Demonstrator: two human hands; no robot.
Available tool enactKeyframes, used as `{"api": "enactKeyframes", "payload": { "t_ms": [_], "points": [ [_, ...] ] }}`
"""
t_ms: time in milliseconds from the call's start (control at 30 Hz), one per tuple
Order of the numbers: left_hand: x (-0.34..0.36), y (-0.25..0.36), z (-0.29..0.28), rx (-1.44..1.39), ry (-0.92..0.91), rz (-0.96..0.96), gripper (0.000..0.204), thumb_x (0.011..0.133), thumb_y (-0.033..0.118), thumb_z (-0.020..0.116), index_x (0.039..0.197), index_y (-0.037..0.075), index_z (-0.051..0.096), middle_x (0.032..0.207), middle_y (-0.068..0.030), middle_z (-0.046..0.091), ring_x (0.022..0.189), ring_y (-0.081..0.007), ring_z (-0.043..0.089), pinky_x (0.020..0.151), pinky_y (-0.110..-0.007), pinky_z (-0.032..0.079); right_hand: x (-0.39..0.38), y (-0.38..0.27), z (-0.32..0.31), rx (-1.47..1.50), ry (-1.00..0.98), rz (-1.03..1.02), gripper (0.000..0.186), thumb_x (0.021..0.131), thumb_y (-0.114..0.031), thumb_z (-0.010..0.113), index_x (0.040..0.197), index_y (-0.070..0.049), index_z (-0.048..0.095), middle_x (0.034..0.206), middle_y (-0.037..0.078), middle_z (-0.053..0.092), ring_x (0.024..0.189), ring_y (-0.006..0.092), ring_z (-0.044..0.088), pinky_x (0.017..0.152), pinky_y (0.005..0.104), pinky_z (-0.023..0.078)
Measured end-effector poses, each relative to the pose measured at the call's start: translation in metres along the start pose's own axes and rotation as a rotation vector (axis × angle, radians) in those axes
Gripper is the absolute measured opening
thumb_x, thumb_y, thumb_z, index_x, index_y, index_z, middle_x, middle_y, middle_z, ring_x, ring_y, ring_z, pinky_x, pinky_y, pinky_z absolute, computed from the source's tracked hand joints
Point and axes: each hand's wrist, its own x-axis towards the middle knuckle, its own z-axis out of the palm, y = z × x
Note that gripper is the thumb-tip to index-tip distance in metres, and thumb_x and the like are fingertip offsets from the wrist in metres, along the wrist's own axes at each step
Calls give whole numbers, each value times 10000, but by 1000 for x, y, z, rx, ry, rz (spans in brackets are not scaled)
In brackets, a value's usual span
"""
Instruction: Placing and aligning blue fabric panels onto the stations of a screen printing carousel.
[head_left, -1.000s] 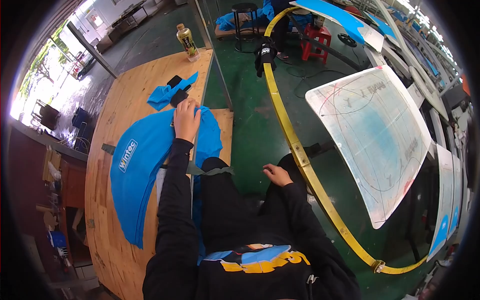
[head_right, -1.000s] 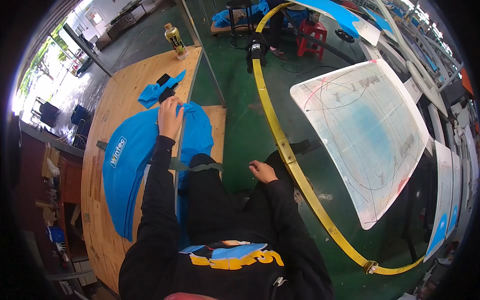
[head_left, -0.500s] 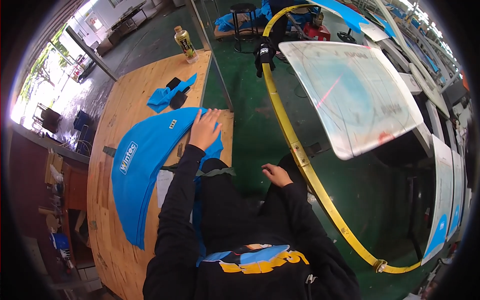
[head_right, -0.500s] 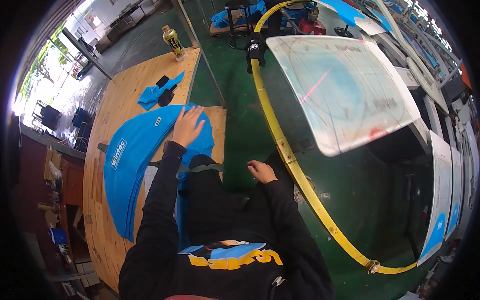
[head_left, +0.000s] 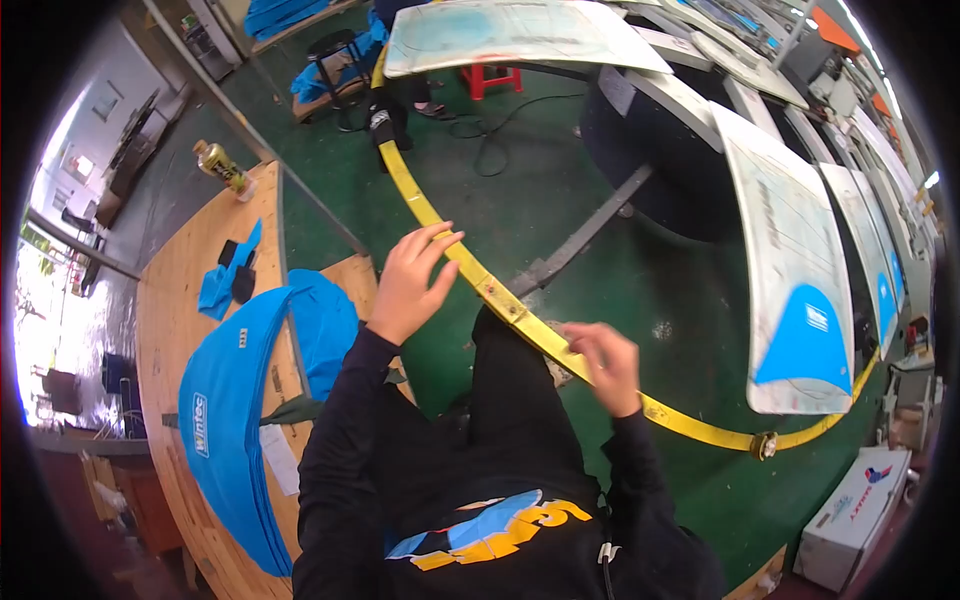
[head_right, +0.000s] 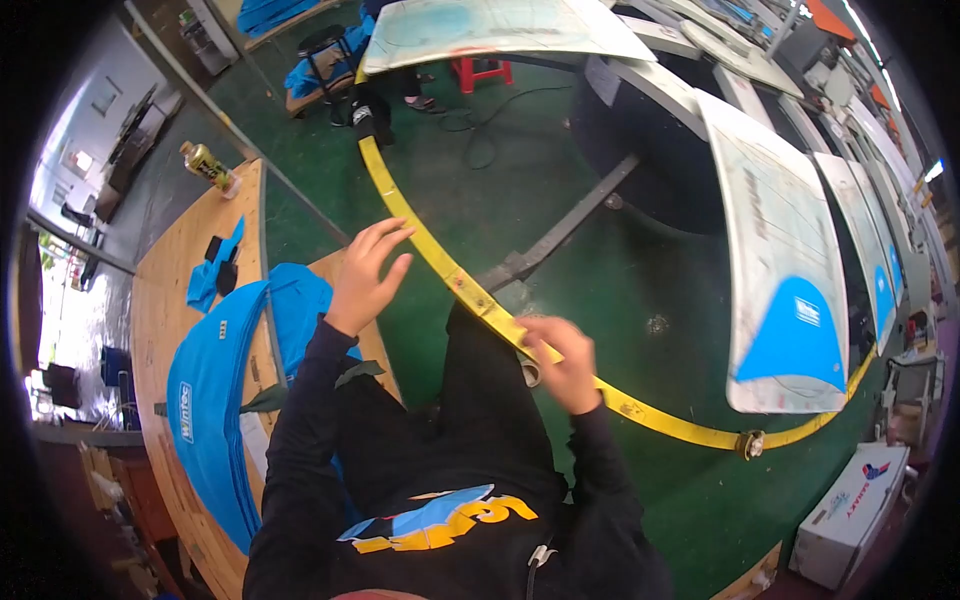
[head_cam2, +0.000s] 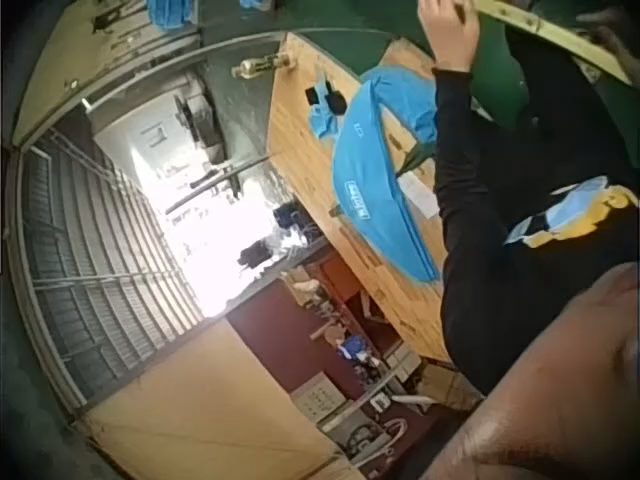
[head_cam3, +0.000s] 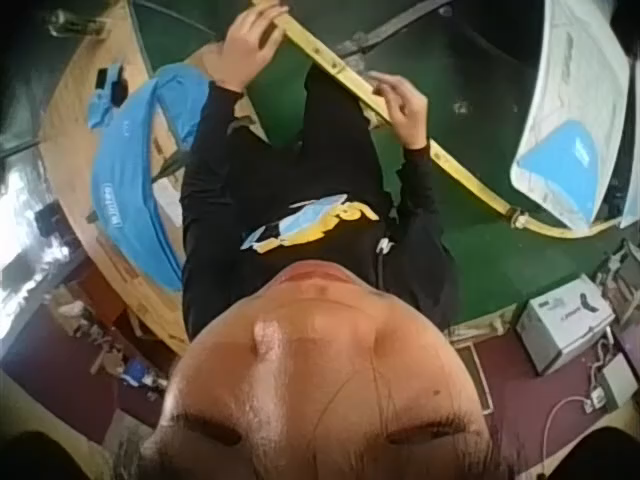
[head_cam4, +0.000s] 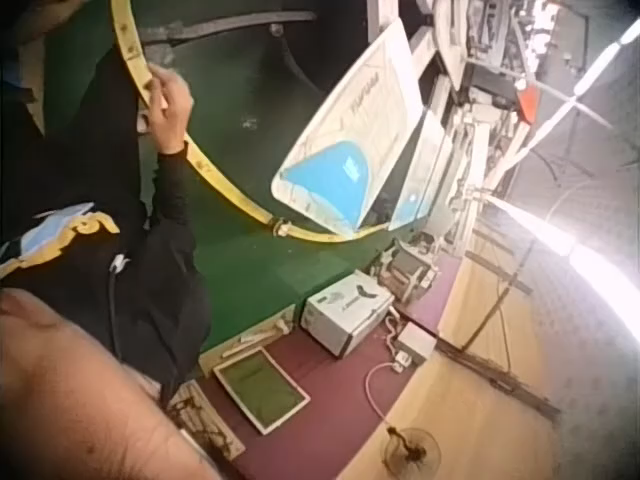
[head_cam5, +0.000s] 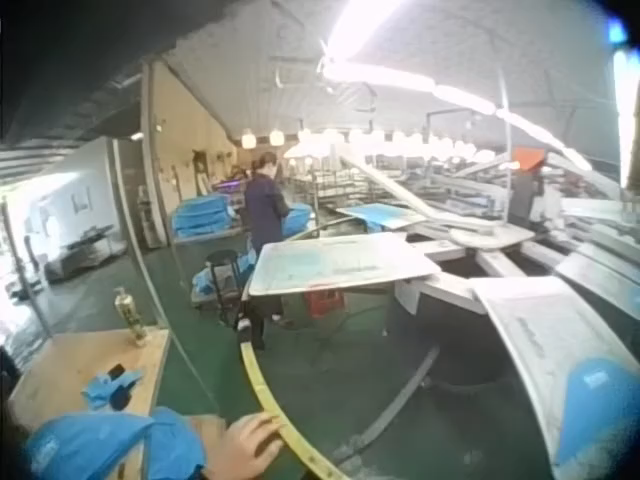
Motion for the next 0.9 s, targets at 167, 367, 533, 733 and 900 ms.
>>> {"api": "enactKeyframes", "payload": {
  "t_ms": [167, 367, 533, 733, 900],
  "points": [
    [71, 38, 77, -114, -49, 271, 361, 868, 178, 596, 1212, 72, 571, 1277, -115, 531, 1188, -318, 489, 1003, -417, 386, -5, 21, -116, -672, 495, 147, 184, 905, -105, 560, 1050, -63, 666, 916, 103, 672, 745, 238, 630, 720, 333, 476],
    [113, 21, 168, 69, -85, 363, 465, 914, 273, 550, 1288, 1, 496, 1385, -176, 452, 1286, -360, 417, 1079, -430, 330, -45, 70, -209, -1458, 712, 496, 201, 906, -236, 566, 1027, -100, 652, 938, 58, 627, 846, 243, 613, 717, 379, 478],
    [123, -34, 179, 139, -127, 180, 411, 869, 231, 576, 1222, 24, 543, 1315, -176, 514, 1218, -374, 475, 1034, -416, 375, -65, 93, -199, -1503, 461, 778, 270, 869, -208, 615, 1106, -77, 616, 1041, 92, 540, 958, 297, 554, 755, 418, 485],
    [153, -66, 161, 266, 28, -42, 291, 836, 246, 614, 1084, 95, 621, 1151, -93, 607, 1028, -315, 531, 851, -444, 405, -47, 94, -155, -1259, 653, 543, 221, 867, -162, 603, 1071, -80, 634, 970, 58, 579, 953, 272, 565, 754, 388, 474],
    [175, -77, 156, 179, -120, -297, 212, 736, 290, 693, 874, 131, 667, 940, -79, 665, 973, -310, 546, 825, -448, 394, -29, 92, -152, -794, 763, 513, 162, 798, -124, 688, 847, -25, 569, 816, 79, 582, 730, 218, 555, 663, 349, 445]
  ]
}}
